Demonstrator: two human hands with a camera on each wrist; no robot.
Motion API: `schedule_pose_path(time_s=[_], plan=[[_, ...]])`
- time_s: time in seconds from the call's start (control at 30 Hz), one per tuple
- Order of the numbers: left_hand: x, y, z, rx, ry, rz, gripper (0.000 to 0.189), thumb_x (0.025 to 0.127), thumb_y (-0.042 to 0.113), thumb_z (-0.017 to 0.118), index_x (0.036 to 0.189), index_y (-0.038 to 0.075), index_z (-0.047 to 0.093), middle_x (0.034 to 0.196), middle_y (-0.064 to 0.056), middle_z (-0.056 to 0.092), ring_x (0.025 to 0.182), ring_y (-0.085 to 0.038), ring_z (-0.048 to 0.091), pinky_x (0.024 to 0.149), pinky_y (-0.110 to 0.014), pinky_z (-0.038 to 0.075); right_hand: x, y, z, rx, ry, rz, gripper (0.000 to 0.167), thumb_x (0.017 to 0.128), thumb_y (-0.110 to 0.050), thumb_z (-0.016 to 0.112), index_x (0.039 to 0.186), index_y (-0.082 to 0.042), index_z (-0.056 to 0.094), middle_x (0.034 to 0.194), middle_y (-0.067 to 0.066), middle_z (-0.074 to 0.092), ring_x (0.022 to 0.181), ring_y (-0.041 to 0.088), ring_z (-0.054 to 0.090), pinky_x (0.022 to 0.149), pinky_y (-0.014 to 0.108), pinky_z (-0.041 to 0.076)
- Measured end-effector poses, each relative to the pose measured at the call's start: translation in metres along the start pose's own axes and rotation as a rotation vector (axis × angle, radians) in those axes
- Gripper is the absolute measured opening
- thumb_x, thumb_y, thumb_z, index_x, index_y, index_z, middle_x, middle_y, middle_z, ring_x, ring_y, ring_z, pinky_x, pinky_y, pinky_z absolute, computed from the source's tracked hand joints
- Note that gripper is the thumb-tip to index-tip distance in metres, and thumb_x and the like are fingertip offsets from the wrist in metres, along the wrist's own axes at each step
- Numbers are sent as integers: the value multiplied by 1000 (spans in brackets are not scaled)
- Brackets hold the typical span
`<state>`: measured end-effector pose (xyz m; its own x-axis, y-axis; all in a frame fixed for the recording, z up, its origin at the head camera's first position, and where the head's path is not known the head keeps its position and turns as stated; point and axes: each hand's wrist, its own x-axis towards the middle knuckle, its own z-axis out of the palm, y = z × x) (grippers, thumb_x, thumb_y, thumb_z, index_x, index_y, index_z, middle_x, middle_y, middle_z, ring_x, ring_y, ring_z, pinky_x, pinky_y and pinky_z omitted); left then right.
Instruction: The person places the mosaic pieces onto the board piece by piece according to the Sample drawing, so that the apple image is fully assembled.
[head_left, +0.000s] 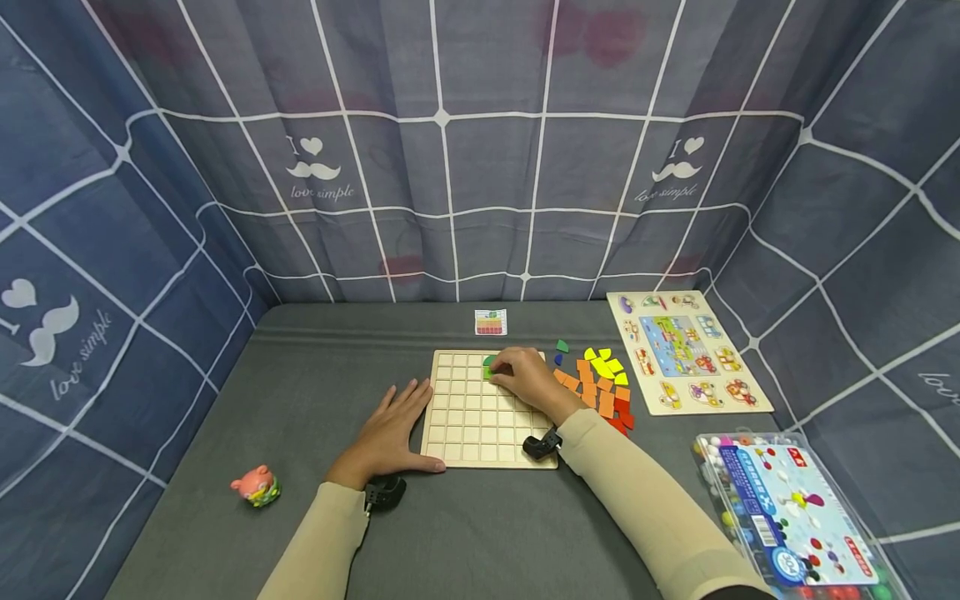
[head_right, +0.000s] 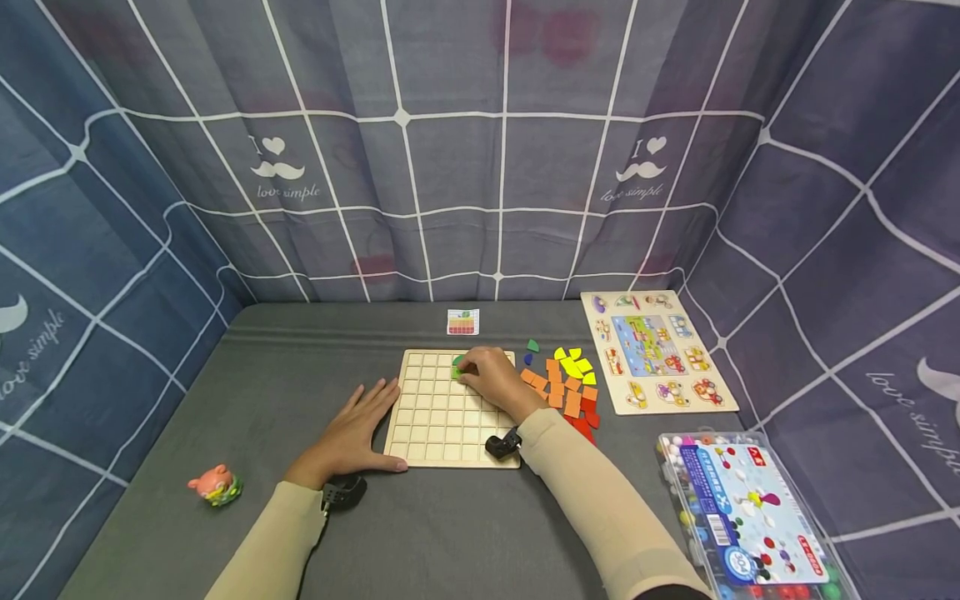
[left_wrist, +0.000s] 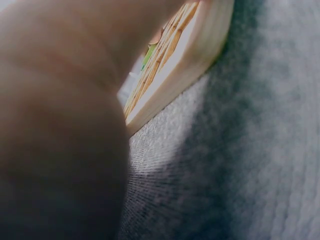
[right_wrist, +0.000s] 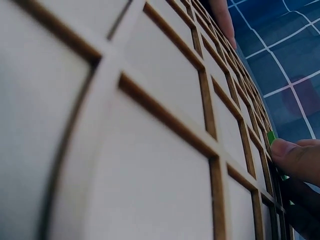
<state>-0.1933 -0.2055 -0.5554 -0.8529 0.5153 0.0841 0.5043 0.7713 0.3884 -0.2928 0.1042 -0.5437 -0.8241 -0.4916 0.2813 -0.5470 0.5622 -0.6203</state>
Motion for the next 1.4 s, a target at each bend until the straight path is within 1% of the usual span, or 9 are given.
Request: schedule_pose_path(time_s=[0.13, 0.37, 0.63, 0.87, 1.0, 1.2, 1.4], plan=[[0, 0, 0, -7, 6, 4, 138, 70, 87, 75, 168, 4, 24, 173, -13, 20, 158, -32, 15, 125, -58, 5, 0, -1, 0, 3, 0, 5, 14, 92, -12, 85, 105, -10, 81, 107, 1, 73, 90, 10, 69, 78, 25, 57], [-1, 0, 0, -4, -2, 0, 139, 70, 87, 74, 168, 4, 23, 173, -12, 19, 159, -31, 14, 126, -56, 3, -1, -1, 2, 9, 7, 31, 15, 91, -12, 85, 106, -11, 81, 107, 1, 73, 90, 9, 68, 78, 25, 57], [-2, 0, 1, -14, -3, -4, 139, 69, 88, 73, 168, 4, 22, 173, -12, 18, 159, -31, 13, 126, -57, 3, -1, 2, 6, 14, 43, 11, 15, 90, -12, 87, 103, -10, 82, 106, 1, 74, 89, 10, 69, 79, 26, 58], [-1, -1, 4, -7, 7, 0, 139, 69, 89, 73, 168, 5, 23, 173, -12, 19, 159, -31, 14, 126, -57, 3, -3, 2, 6, 23, 38, 20, 14, 91, -12, 85, 104, -11, 81, 107, 0, 74, 92, 10, 69, 80, 25, 58], [0, -1, 5, -1, 5, -5, 140, 68, 91, 71, 168, 5, 23, 173, -12, 19, 159, -31, 14, 126, -57, 4, -4, 3, 6, 19, 55, 0, 12, 92, -9, 84, 104, -10, 82, 107, 0, 74, 91, 10, 70, 80, 25, 58], [0, -1, 6, 4, -1, -16, 141, 68, 92, 70, 169, 6, 21, 174, -10, 18, 159, -29, 12, 126, -54, 2, -4, 5, 6, 19, 71, -23, 12, 92, -7, 83, 104, -10, 82, 107, 2, 75, 92, 11, 70, 81, 27, 58], [0, -1, 6, 5, 3, -12, 141, 68, 92, 70, 168, 5, 23, 173, -11, 19, 159, -30, 14, 126, -55, 3, -6, 6, 5, 23, 70, -7, 12, 93, -10, 83, 105, -10, 82, 108, 1, 75, 94, 13, 70, 83, 28, 58]])
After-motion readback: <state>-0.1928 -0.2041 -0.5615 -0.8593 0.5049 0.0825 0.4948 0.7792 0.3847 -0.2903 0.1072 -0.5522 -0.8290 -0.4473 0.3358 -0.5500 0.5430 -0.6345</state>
